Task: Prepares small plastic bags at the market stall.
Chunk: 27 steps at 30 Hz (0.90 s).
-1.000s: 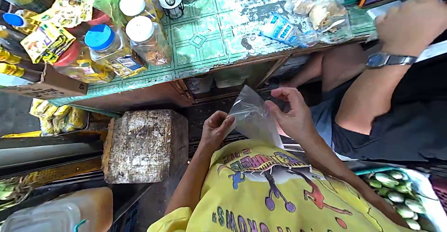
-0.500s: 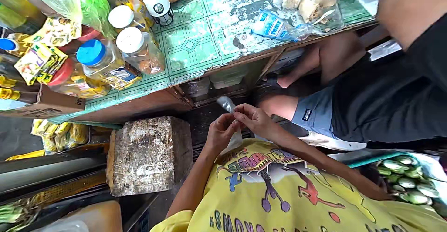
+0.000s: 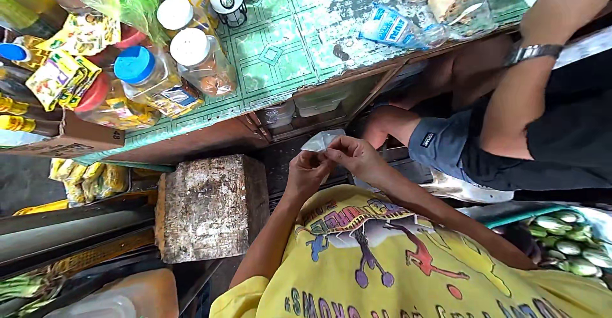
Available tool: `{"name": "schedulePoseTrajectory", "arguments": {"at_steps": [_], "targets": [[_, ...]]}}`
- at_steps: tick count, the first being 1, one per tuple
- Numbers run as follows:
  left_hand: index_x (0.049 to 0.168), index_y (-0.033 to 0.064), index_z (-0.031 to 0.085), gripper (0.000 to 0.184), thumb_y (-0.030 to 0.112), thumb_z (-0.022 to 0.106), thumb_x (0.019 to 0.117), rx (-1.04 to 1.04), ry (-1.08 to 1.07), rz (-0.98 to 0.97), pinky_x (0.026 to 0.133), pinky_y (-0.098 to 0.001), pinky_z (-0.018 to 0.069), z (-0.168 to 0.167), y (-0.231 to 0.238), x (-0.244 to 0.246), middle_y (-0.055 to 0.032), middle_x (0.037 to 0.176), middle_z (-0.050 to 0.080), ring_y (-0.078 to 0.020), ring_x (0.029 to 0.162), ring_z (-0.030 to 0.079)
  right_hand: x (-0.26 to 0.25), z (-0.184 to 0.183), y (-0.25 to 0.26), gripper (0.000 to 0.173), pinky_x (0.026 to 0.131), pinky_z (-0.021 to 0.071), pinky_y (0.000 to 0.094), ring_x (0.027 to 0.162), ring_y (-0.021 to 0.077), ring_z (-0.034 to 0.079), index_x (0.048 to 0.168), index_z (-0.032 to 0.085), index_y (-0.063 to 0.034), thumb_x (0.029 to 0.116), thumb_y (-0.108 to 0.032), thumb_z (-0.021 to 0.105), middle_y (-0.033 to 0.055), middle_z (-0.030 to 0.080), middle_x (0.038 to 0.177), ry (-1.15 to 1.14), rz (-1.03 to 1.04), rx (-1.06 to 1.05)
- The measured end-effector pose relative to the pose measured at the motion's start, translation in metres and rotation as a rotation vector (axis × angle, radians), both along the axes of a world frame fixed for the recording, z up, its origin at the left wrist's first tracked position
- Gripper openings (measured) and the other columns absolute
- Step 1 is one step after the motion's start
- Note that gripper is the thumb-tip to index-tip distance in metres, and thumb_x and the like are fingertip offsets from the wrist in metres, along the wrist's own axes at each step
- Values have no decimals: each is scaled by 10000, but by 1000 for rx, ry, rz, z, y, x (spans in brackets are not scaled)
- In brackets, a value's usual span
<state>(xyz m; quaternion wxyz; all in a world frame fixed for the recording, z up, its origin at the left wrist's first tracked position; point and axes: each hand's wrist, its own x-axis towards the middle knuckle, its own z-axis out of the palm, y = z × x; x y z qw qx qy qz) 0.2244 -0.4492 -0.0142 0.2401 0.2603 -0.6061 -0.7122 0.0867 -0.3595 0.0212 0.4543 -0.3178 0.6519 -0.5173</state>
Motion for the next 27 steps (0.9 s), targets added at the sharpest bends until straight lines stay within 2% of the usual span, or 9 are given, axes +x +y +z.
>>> {"name": "schedulePoseTrajectory", "arguments": {"at_steps": [4, 8, 11, 13, 15, 16, 20, 23, 27], "targets": [[1061, -12, 683, 108, 24, 653, 964, -13, 16, -85, 796, -239, 586, 3, -12, 9, 7, 900, 721, -40, 812, 682, -10, 2, -3, 55, 706, 591, 228, 688, 58, 670, 959, 619, -17, 1002, -51, 622, 3, 674, 769, -24, -65, 15], [953, 42, 650, 47, 4, 672, 939, 62, 82, -39, 751, -225, 570, 3, -16, 2, 34, 830, 698, -27, 762, 660, -18, 6, -8, 117, 640, 573, 217, 612, 65, 639, 882, 598, -45, 985, -58, 651, -12, 642, 692, -73, -82, -2], [930, 64, 642, 76, -1, 681, 931, 138, 116, -14, 755, -245, 576, 5, -22, -8, 26, 817, 699, -47, 764, 669, -25, 9, -13, 56, 707, 607, 235, 681, 76, 685, 940, 622, -33, 993, -18, 619, -8, 682, 753, -143, -63, -36], [989, 48, 654, 64, 6, 671, 944, 152, 126, -36, 803, -269, 584, 8, -27, -15, 14, 864, 717, -63, 813, 686, -33, 11, -16, 52, 773, 623, 257, 758, 93, 717, 1025, 638, -10, 992, 8, 601, 15, 717, 834, -164, -24, -69], [1079, 19, 661, 125, -3, 641, 957, 151, 108, -62, 834, -270, 589, 11, -31, -22, 10, 909, 728, -61, 845, 695, -42, 12, -18, 63, 769, 620, 248, 759, 83, 715, 1043, 630, -13, 995, 6, 595, 8, 717, 844, -134, -6, -71], [1078, 13, 665, 125, -8, 632, 958, 144, 102, -65, 829, -264, 585, 11, -31, -26, 13, 909, 727, -56, 842, 690, -48, 13, -18, 54, 748, 607, 234, 738, 72, 696, 1037, 625, -20, 996, -1, 594, -1, 700, 826, -111, -1, -65], [953, 66, 648, 101, -23, 678, 915, 121, 126, -56, 793, -242, 572, 15, -34, -46, 41, 854, 705, -32, 807, 669, -67, 17, -22, 47, 676, 582, 210, 659, 57, 655, 951, 610, -51, 995, -34, 607, -25, 656, 737, -84, -3, -76], [912, 92, 644, 125, -26, 687, 910, 155, 158, -56, 786, -245, 572, 14, -33, -65, 43, 840, 697, -37, 800, 666, -81, 17, -17, 43, 718, 593, 219, 699, 61, 676, 971, 614, -49, 1007, -39, 592, -20, 677, 771, -101, -1, -81], [942, 96, 646, 106, 1, 690, 926, 150, 202, -132, 811, -261, 573, 8, -34, -82, 44, 884, 702, -43, 836, 670, -96, 12, -14, 103, 753, 619, 244, 746, 78, 706, 1034, 631, -11, 1045, -76, 552, 12, 700, 841, -141, -10, -60]]}}
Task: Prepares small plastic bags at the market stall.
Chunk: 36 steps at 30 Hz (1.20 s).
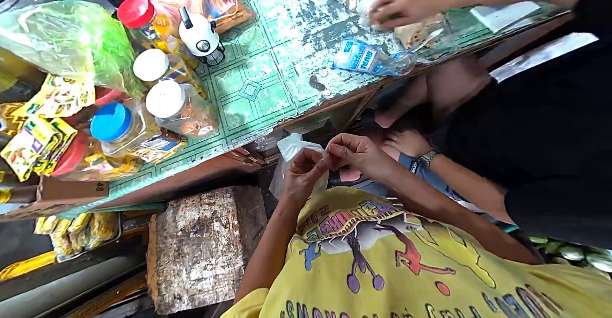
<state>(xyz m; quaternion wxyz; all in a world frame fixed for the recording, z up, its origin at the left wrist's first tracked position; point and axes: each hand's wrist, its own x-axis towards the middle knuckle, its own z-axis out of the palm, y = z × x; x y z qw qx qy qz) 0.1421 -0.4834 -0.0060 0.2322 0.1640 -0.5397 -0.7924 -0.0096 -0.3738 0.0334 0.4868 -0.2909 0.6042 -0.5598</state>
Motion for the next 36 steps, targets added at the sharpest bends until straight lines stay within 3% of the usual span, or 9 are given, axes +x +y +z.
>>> {"name": "schedulePoseTrajectory", "arguments": {"at_steps": [5, 12, 15, 19, 25, 29, 32, 36], "targets": [[998, 48, 624, 154, -52, 687, 899, -67, -1, -93, 827, -296, 602, 3, -15, -17, 9, 907, 734, -83, 844, 713, -6, -2, -11, 68, 726, 589, 210, 721, 39, 676, 975, 627, -26, 1006, -86, 622, -16, 689, 805, 41, -22, 1], [1004, 66, 656, 41, 94, 659, 974, -81, -10, -223, 797, -254, 570, 2, -78, -49, 47, 887, 711, -35, 834, 675, -17, -1, -48, 84, 659, 534, 166, 645, -10, 604, 959, 598, -38, 1017, -98, 593, -57, 632, 736, 175, -127, -51], [954, 113, 672, 49, 75, 649, 975, -79, 74, -346, 793, -256, 573, 11, -112, -64, 72, 873, 718, -26, 826, 677, -17, 1, -68, 97, 689, 557, 180, 675, -1, 626, 962, 585, -53, 1037, -99, 546, -66, 638, 759, 149, -202, -112], [989, 137, 653, 35, 135, 623, 1007, -67, 144, -451, 826, -285, 579, 9, -147, -82, 69, 911, 712, -44, 865, 682, -15, 2, -90, 111, 715, 562, 183, 718, -4, 640, 966, 567, -68, 1051, -119, 517, -73, 644, 790, 235, -304, -198], [1025, 101, 649, 43, 114, 612, 1006, 12, 110, -669, 843, -303, 577, -3, -149, -111, 50, 937, 706, -61, 886, 679, -6, -9, -76, 104, 723, 568, 192, 733, 0, 641, 985, 576, -70, 1050, -126, 517, -83, 642, 808, 265, -545, -131], [988, 84, 623, 42, 54, 644, 968, 19, 27, -777, 830, -301, 580, -6, -146, -122, 33, 899, 708, -73, 853, 684, 3, -18, -62, 102, 747, 596, 236, 741, 36, 669, 1000, 592, -65, 1046, -118, 519, -70, 668, 823, 253, -710, -130], [1082, 10, 631, 138, 3, 649, 946, -42, -45, -886, 857, -289, 584, -1, -145, -130, 7, 930, 722, -77, 878, 697, 5, -18, -57, 92, 738, 598, 243, 730, 45, 668, 997, 599, -75, 1038, -111, 526, -66, 672, 814, 283, -796, -144], [1030, 18, 677, 95, 8, 668, 935, -54, -44, -862, 837, -277, 590, 0, -141, -136, 11, 911, 736, -65, 860, 700, 7, -19, -57, 90, 736, 600, 241, 741, 41, 672, 1011, 615, -58, 1031, -125, 559, -53, 678, 834, 359, -881, -116]]}}
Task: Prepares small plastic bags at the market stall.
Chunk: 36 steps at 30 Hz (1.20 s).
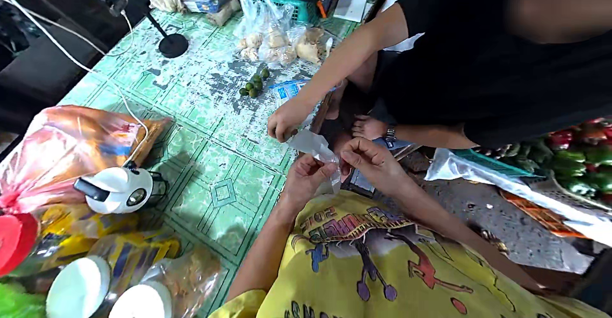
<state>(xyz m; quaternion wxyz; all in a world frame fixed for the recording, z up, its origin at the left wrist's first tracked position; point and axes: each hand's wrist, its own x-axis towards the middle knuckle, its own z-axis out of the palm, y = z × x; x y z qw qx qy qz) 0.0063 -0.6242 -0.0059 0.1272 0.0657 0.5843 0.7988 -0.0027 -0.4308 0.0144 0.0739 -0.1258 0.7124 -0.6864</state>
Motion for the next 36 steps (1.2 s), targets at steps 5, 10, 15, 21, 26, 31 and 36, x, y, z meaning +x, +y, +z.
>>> {"name": "schedulePoseTrajectory", "arguments": {"at_steps": [5, 10, 15, 21, 26, 31, 36], "targets": [[1039, 68, 712, 145, 7, 716, 908, 104, 4, 16, 864, -292, 590, -3, -4, -7, 16, 952, 750, -72, 898, 706, 2, 0, -10, 159, 739, 569, 197, 778, 7, 640, 1074, 620, -33, 975, -150, 664, -49, 662, 887, -46, 46, 2], [977, 116, 741, 181, -35, 686, 893, 240, -164, 56, 850, -281, 591, 5, -7, -3, 22, 921, 758, -68, 865, 711, -2, 1, -16, 27, 693, 569, 172, 729, -13, 630, 994, 614, -81, 997, -107, 619, -74, 649, 854, 79, 96, -11], [1013, 123, 717, 169, -6, 656, 922, 271, -196, 52, 843, -307, 598, 3, -20, 0, 2, 931, 750, -102, 855, 715, -4, -2, -22, 33, 649, 547, 155, 675, -22, 607, 993, 600, -80, 1005, -110, 602, -81, 629, 793, 81, 57, 9], [961, 126, 733, 146, 7, 657, 926, 224, -152, 147, 833, -309, 600, 0, -50, 0, -7, 903, 749, -103, 839, 713, -21, -1, -17, 64, 714, 605, 275, 723, 67, 669, 1011, 600, -94, 1023, -126, 546, -42, 668, 810, 73, 81, 3], [954, 107, 703, 138, -6, 625, 945, 166, -117, 108, 801, -274, 591, 2, -49, 3, 29, 864, 733, -60, 806, 696, -14, 1, -52, 142, 695, 575, 195, 741, 15, 647, 1065, 618, -46, 964, -128, 673, -35, 668, 869, -6, 245, 35], [914, 128, 688, 113, 30, 644, 947, 171, -91, 122, 791, -273, 587, -5, -56, 7, 42, 840, 716, -50, 792, 683, -18, 1, -53, 23, 647, 576, 208, 676, 41, 642, 1016, 594, -99, 1003, -117, 598, -44, 650, 797, 42, 186, 2], [911, 138, 691, 118, 32, 652, 941, 188, -120, 138, 787, -265, 588, -5, -55, 7, 46, 840, 717, -48, 787, 683, -21, 2, -51, 55, 713, 588, 227, 741, 56, 666, 1041, 595, -87, 996, -115, 610, -30, 676, 858, -15, 246, 12]]}}
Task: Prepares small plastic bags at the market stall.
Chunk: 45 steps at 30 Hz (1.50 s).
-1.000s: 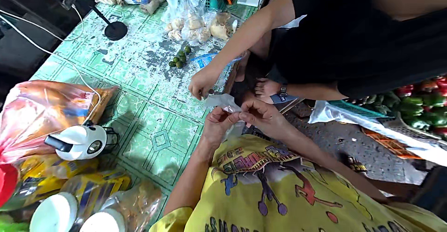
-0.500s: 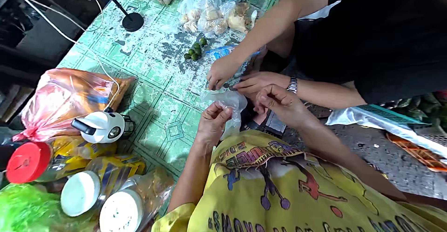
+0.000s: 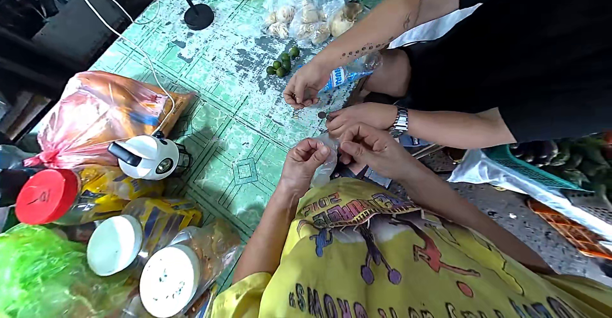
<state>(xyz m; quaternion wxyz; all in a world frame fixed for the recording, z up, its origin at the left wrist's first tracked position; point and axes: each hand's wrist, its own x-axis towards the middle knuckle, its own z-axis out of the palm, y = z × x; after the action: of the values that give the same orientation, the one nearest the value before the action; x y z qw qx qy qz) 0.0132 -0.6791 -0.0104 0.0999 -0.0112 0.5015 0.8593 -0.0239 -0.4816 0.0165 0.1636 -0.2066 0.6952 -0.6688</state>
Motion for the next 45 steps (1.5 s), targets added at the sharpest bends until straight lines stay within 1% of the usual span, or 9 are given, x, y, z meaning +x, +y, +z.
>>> {"name": "schedulePoseTrajectory", "arguments": {"at_steps": [2, 6, 14, 20, 23, 33, 36, 40, 45], "targets": [[897, 127, 699, 136, 2, 656, 930, 6, -11, 5, 769, -257, 590, 1, 2, 0, 41, 817, 721, -44, 763, 683, 4, -2, -6, 131, 728, 589, 213, 776, 39, 664, 1079, 616, -54, 974, -121, 655, -26, 678, 902, -24, 49, 10], [857, 133, 695, 152, -5, 668, 914, 21, 14, -3, 724, -237, 578, 1, 0, -1, 48, 783, 712, -34, 717, 669, 7, -1, -12, 63, 668, 562, 163, 712, -1, 629, 1009, 605, -50, 994, -108, 624, -43, 644, 839, 88, 34, 25], [927, 193, 692, 90, 203, 629, 990, 16, 130, -12, 800, -273, 571, -4, -17, -1, 64, 840, 687, -54, 803, 665, -12, 7, 3, 53, 716, 580, 190, 752, 5, 643, 1036, 617, -161, 1011, -119, 600, -86, 661, 866, 89, -71, -62], [1089, 107, 654, 113, 127, 637, 979, -167, 206, 42, 824, -245, 566, 12, -5, 1, 74, 960, 690, -22, 886, 660, -7, 3, -9, 33, 652, 583, 174, 693, 10, 644, 1023, 624, -98, 1003, -88, 599, -63, 658, 823, 126, 29, -22], [1012, 64, 654, 64, 24, 629, 969, -206, 237, 85, 759, -211, 563, 15, -2, 1, 47, 903, 672, -11, 816, 642, -6, -1, -9, 35, 672, 588, 175, 722, 1, 642, 1020, 631, -87, 999, -107, 612, -56, 651, 855, 212, 15, 21], [972, 149, 639, 122, 79, 542, 997, -198, 199, 70, 753, -231, 556, 8, -3, -1, 85, 840, 650, -12, 773, 630, -5, 1, -1, 38, 661, 568, 167, 708, -4, 618, 1020, 617, -88, 999, -92, 585, -62, 638, 855, 234, -49, 5], [979, 209, 644, 168, 135, 497, 1012, -132, 161, 100, 794, -269, 572, 8, -10, 0, 79, 942, 684, -38, 860, 660, -6, 0, 4, 69, 684, 577, 183, 734, -5, 626, 1047, 617, -105, 1025, -137, 561, -76, 640, 876, 236, -89, -2], [961, 247, 675, 260, 199, 428, 1028, 69, 97, 251, 825, -299, 600, 15, -34, 1, 32, 987, 748, -87, 909, 718, -15, 6, 23, 89, 807, 596, 255, 842, 32, 667, 1074, 597, -179, 1049, -168, 513, -88, 662, 939, -1, -241, -98], [1012, 182, 662, 232, 201, 431, 1027, 261, 17, 428, 811, -317, 610, 7, -55, 2, -15, 957, 737, -114, 903, 720, -24, 4, 26, 214, 869, 601, 273, 929, 63, 707, 1079, 621, -205, 1079, -154, 414, -47, 726, 1009, -258, -332, -435]]}}
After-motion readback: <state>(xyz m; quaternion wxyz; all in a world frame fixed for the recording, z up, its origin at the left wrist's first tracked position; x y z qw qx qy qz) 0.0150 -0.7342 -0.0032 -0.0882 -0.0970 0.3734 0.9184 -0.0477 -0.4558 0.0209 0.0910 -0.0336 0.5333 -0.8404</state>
